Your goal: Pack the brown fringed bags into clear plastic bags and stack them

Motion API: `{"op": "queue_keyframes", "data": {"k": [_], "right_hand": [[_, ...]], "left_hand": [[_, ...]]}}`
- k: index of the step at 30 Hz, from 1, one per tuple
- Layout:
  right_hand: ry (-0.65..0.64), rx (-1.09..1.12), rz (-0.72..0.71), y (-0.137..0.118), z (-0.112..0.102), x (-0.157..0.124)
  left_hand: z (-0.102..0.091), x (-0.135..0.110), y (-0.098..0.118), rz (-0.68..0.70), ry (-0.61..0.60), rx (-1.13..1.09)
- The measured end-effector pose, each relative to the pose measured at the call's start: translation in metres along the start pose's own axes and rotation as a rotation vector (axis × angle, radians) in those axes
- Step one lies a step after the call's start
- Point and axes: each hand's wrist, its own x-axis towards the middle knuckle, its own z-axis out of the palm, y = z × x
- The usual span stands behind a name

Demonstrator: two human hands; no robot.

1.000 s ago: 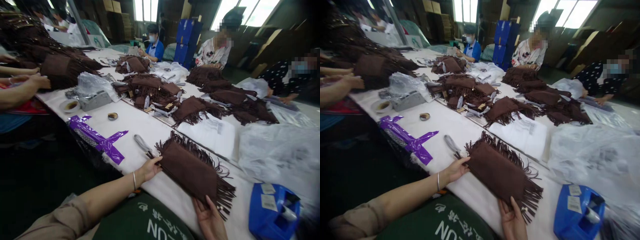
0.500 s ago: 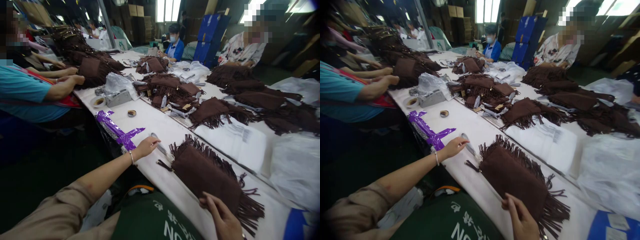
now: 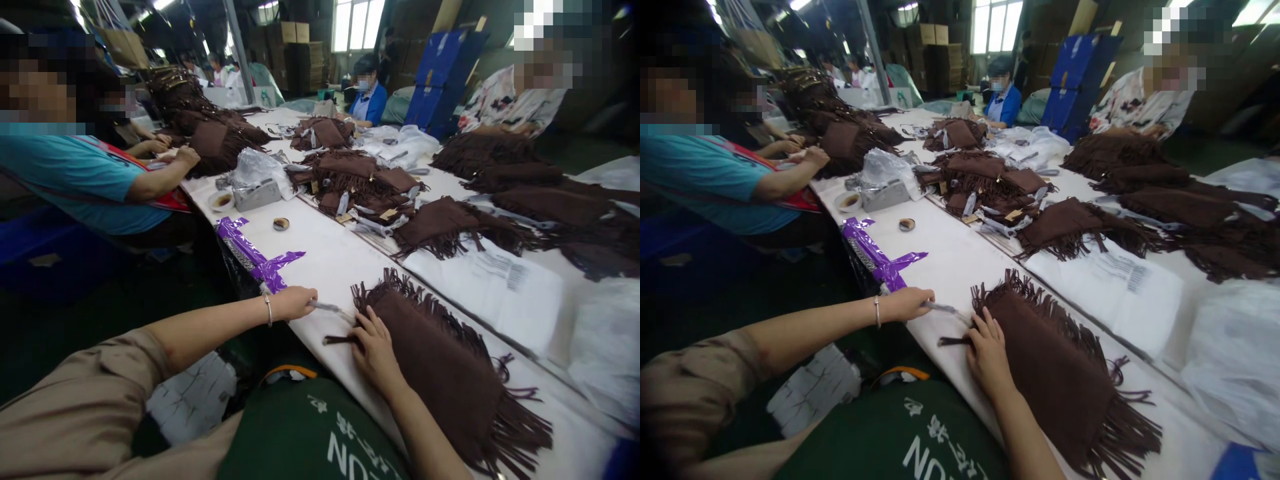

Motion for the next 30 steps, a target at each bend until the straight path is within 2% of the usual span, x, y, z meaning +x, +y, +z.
{"op": "queue_keyframes", "data": {"k": [3,6,11,13,16,19,20,22,24,25,28,30], "right_hand": [[-0.03,0.071,-0.02,0.0,-0.008,-0.006],[0.001,0.051,-0.046,0.005,-0.007,-0.015],[0.11,0.042,-0.006,0.021,0.004,-0.028],[0.116,0.035,0.047,0.025,0.003,-0.029],[-0.014,0.009,0.106,0.027,-0.006,-0.026],[-0.088,-0.006,0.148,0.019,-0.013,-0.025],[-0.085,-0.021,0.155,0.015,-0.012,-0.026],[-0.072,-0.098,0.159,0.004,-0.006,-0.032],[-0.026,-0.221,0.164,-0.005,0.005,-0.04],[0.007,-0.282,0.168,-0.009,0.012,-0.044],[0.094,-0.376,0.2,-0.011,0.023,-0.052],[0.097,-0.381,0.205,-0.007,0.022,-0.053]], "left_hand": [[0.02,-0.017,0.013,-0.044,-0.176,-0.205],[0.044,-0.025,0.033,-0.08,-0.359,-0.507],[0.081,-0.017,0.066,-0.107,-0.539,-0.891],[0.097,-0.007,0.081,-0.139,-0.556,-1.077],[0.122,0.009,0.104,-0.186,-0.504,-1.339],[0.137,0.015,0.115,-0.181,-0.416,-1.353],[0.138,0.015,0.113,-0.175,-0.404,-1.317],[0.133,0.011,0.101,-0.143,-0.463,-1.227],[0.119,0.004,0.081,-0.145,-0.501,-1.168],[0.11,0.001,0.069,-0.162,-0.481,-1.175],[0.086,-0.006,0.043,-0.239,-0.346,-1.316],[0.076,-0.004,0.036,-0.261,-0.34,-1.44]]}}
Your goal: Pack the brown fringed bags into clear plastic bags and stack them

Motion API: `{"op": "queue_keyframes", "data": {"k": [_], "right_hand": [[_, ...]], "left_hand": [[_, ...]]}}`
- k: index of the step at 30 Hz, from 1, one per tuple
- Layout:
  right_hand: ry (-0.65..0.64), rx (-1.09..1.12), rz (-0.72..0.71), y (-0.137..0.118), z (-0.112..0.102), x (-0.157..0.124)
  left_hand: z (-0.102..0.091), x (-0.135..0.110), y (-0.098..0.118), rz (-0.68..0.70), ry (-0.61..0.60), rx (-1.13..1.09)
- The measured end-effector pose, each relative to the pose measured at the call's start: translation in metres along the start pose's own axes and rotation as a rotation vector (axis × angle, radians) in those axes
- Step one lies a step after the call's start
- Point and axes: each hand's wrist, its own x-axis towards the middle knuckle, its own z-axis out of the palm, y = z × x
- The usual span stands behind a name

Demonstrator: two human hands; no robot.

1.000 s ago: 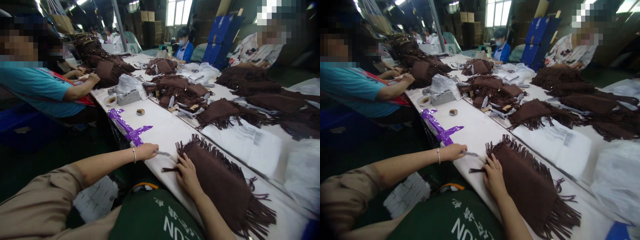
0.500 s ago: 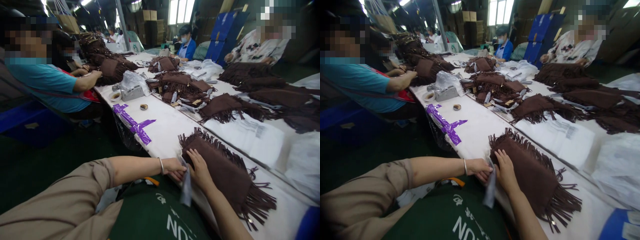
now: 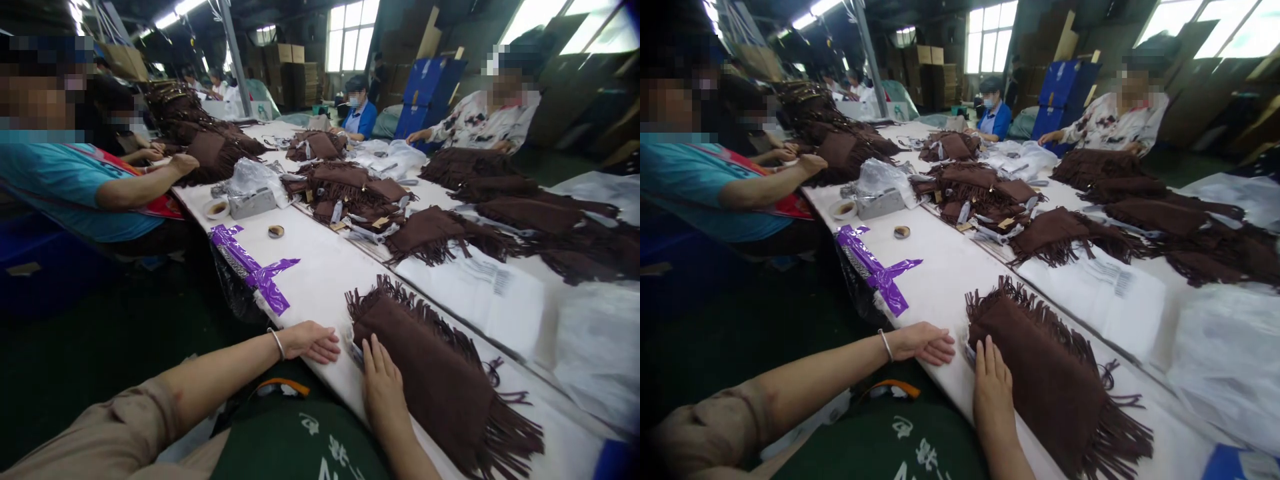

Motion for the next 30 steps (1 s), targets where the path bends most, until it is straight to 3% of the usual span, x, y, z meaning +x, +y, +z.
{"op": "queue_keyframes", "data": {"k": [6,10,16,21,25,28,30], "right_hand": [[-0.047,0.076,-0.094,0.025,-0.009,0.018],[-0.067,0.14,-0.113,0.033,-0.017,0.022],[-0.103,0.149,-0.204,0.033,-0.029,0.006],[-0.089,0.157,-0.256,0.029,-0.032,-0.001],[-0.11,0.184,-0.247,0.026,-0.027,-0.004],[-0.144,0.185,-0.23,0.025,-0.017,-0.01],[-0.118,0.187,-0.24,0.028,-0.011,-0.018]], "left_hand": [[0.012,0.024,0.008,-0.052,-0.112,-0.213],[0.026,0.049,0.007,-0.001,-0.231,-0.338],[0.049,0.087,0.01,0.011,-0.283,-0.638],[0.054,0.096,0.021,0.065,-0.247,-0.671],[0.054,0.083,0.034,0.364,-0.018,-0.347],[0.06,0.074,0.036,0.612,0.063,0.334],[0.069,0.073,0.031,0.692,0.068,0.834]]}}
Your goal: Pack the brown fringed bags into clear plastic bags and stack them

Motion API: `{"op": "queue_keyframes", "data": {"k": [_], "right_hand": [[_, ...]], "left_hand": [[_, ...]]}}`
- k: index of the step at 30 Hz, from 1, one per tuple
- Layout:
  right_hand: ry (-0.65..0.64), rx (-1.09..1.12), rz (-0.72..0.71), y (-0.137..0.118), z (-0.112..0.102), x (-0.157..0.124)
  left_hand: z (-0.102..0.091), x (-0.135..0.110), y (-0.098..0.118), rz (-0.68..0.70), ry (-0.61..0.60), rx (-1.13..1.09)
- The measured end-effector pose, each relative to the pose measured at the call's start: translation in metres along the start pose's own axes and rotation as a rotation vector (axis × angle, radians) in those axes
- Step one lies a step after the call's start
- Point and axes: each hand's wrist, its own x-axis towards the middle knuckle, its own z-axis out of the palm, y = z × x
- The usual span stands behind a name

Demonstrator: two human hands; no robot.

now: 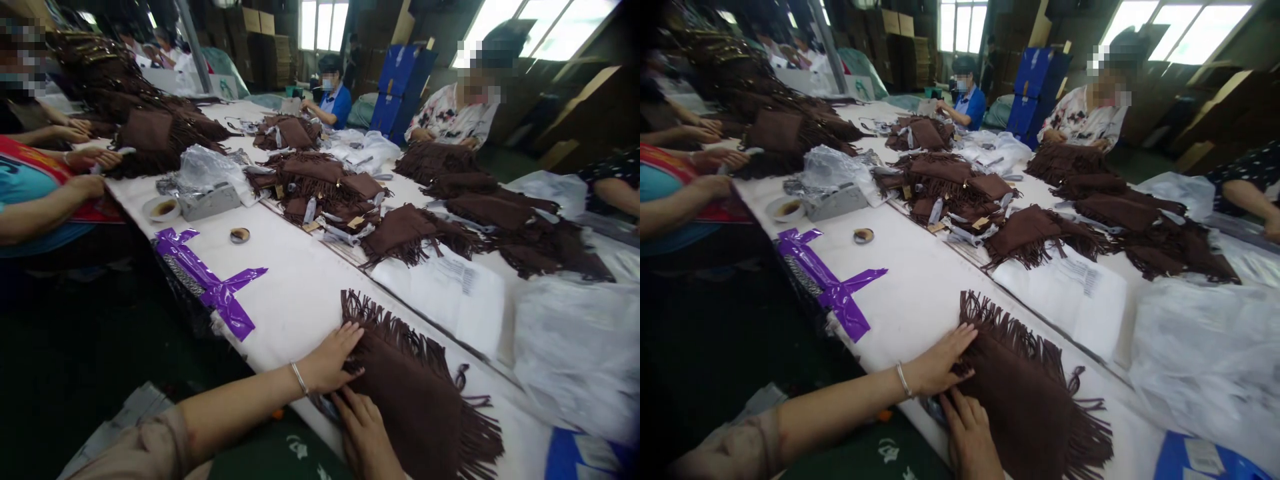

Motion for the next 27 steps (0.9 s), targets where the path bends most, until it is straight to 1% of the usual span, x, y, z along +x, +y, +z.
{"op": "queue_keyframes", "data": {"k": [1,2,4,5,6,7,8,10,12,14,16,18,19,21,22,23,25,27], "right_hand": [[0.024,0.003,-0.025,0.002,0.002,-0.005],[0.053,0.009,-0.056,0.005,0.003,-0.012],[0.1,0.021,-0.092,0.015,0.0,-0.029],[0.116,0.022,-0.075,0.021,-0.002,-0.04],[0.125,0.018,-0.028,0.027,-0.006,-0.052],[0.139,0.006,0.062,0.033,-0.009,-0.065],[0.158,-0.005,0.185,0.039,-0.013,-0.078],[0.226,0.006,0.479,0.047,-0.021,-0.103],[0.349,0.075,0.757,0.05,-0.031,-0.124],[0.501,0.216,0.98,0.046,-0.042,-0.14],[0.647,0.448,1.191,0.035,-0.052,-0.15],[0.8,0.802,1.343,0.021,-0.057,-0.157],[0.876,1.005,1.378,0.014,-0.058,-0.16],[0.988,1.391,1.375,0.002,-0.055,-0.164],[1.008,1.559,1.354,-0.003,-0.052,-0.164],[0.991,1.717,1.331,-0.007,-0.049,-0.164],[0.884,2.004,1.258,-0.013,-0.046,-0.158],[0.788,2.22,1.128,-0.015,-0.047,-0.144]], "left_hand": [[0.006,0.0,0.001,0.042,-0.041,0.178],[0.012,0.0,0.001,0.074,-0.063,0.305],[0.021,0.001,0.001,0.129,-0.11,0.446],[0.025,0.002,0.002,0.16,-0.138,0.488],[0.028,0.003,0.004,0.195,-0.169,0.524],[0.031,0.005,0.008,0.229,-0.193,0.556],[0.034,0.007,0.012,0.26,-0.211,0.583],[0.041,0.013,0.023,0.316,-0.242,0.617],[0.052,0.018,0.034,0.374,-0.289,0.631],[0.064,0.022,0.044,0.432,-0.368,0.64],[0.077,0.024,0.05,0.49,-0.464,0.649],[0.091,0.023,0.052,0.537,-0.548,0.668],[0.098,0.021,0.052,0.552,-0.572,0.679],[0.113,0.019,0.049,0.574,-0.596,0.692],[0.12,0.017,0.047,0.582,-0.599,0.691],[0.127,0.017,0.045,0.592,-0.604,0.683],[0.135,0.017,0.042,0.605,-0.615,0.646],[0.135,0.019,0.042,0.601,-0.604,0.579]]}}
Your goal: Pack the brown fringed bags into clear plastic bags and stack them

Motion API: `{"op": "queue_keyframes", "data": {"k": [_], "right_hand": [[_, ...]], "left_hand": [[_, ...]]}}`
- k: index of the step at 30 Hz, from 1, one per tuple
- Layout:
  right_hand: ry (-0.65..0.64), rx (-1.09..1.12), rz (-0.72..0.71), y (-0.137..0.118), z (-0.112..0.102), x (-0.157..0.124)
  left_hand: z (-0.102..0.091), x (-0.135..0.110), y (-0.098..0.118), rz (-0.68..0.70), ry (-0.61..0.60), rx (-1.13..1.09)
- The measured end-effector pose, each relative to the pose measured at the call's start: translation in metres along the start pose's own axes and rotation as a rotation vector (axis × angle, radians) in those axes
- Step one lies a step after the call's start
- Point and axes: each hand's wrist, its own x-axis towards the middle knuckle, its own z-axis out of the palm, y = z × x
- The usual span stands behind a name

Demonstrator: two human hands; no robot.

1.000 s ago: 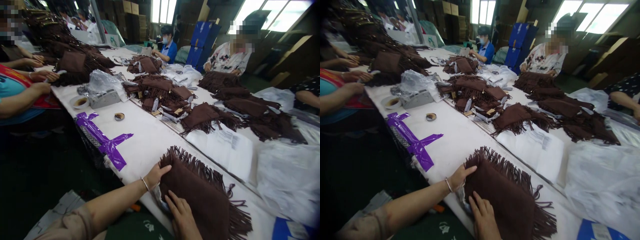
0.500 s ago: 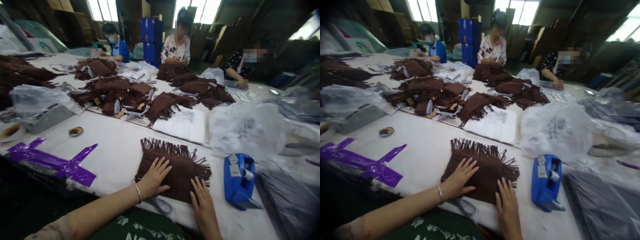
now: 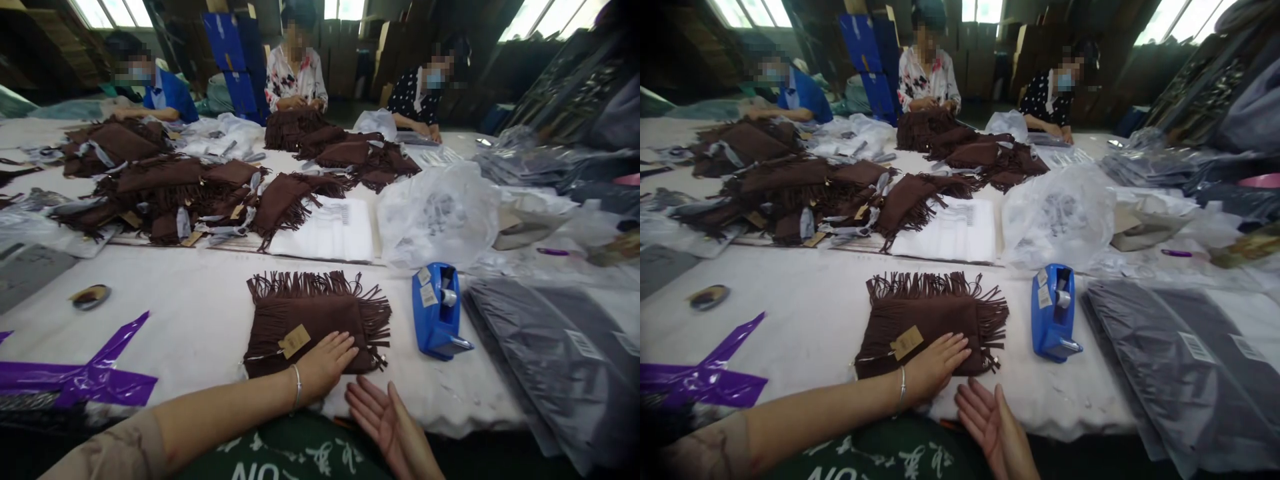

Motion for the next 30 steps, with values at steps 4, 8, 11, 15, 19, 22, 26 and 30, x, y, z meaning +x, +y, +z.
{"op": "queue_keyframes", "data": {"k": [4,8,11,15,19,22,26,30], "right_hand": [[-0.14,0.199,-0.091,-0.006,0.035,0.023],[-0.067,0.321,-0.195,-0.027,0.051,0.059],[-0.074,0.24,-0.212,-0.046,0.045,0.08],[-0.052,0.027,-0.399,-0.07,0.034,0.085],[0.043,-0.56,-0.674,-0.073,0.043,0.085],[0.064,-1.07,-0.816,-0.053,0.057,0.095],[0.069,-1.718,-0.899,-0.025,0.068,0.111],[-0.083,-1.698,-0.799,-0.025,0.074,0.097]], "left_hand": [[-0.016,-0.008,-0.001,0.037,0.124,-0.086],[-0.025,-0.015,0.004,0.11,0.149,-0.053],[-0.021,-0.016,0.005,0.133,0.147,-0.021],[-0.015,-0.014,0.002,0.145,0.09,-0.049],[-0.027,-0.016,0.009,0.077,-0.003,-0.235],[-0.053,-0.027,0.017,-0.058,0.109,-0.454],[-0.09,-0.061,0.0,-0.444,0.54,-0.616],[-0.106,-0.109,-0.049,-0.863,0.826,-0.758]]}}
